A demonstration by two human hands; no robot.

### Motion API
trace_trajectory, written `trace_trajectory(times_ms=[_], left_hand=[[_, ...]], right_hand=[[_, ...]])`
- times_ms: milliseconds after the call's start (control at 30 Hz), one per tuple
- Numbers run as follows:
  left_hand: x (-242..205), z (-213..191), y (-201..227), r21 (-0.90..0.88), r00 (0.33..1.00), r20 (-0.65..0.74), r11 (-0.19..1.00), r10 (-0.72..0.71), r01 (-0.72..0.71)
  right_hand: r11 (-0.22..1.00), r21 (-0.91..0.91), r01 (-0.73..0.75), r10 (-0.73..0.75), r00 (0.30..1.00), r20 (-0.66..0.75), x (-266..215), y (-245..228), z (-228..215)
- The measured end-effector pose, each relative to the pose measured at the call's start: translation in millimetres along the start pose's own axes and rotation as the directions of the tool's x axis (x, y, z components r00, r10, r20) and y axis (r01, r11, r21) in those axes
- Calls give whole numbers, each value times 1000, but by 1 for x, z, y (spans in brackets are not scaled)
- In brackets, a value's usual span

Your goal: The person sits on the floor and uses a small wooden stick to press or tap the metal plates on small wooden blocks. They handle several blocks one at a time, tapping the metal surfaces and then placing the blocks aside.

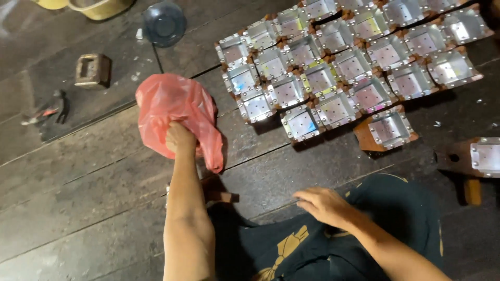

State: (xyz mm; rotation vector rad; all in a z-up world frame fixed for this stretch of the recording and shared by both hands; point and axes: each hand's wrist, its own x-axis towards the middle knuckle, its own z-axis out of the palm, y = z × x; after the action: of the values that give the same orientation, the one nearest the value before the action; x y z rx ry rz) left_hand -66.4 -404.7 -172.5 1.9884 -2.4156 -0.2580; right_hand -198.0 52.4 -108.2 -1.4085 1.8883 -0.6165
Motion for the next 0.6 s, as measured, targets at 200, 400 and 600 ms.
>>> trace_trajectory(times_ms=[200, 400, 600], left_hand=[[-1, 11, 0, 240, 867, -461, 967, 190, -84], [3, -46, -5, 135, 991, 38, 982, 131, -135], [-95, -202, 22, 287, 887, 448, 921, 114, -264]], right_hand=[[986, 135, -93, 121, 969, -213, 11, 22, -4], [981, 124, -149, 163, 980, -117, 10, 16, -16], [964, 140, -224, 238, 966, -96, 9, 13, -25]])
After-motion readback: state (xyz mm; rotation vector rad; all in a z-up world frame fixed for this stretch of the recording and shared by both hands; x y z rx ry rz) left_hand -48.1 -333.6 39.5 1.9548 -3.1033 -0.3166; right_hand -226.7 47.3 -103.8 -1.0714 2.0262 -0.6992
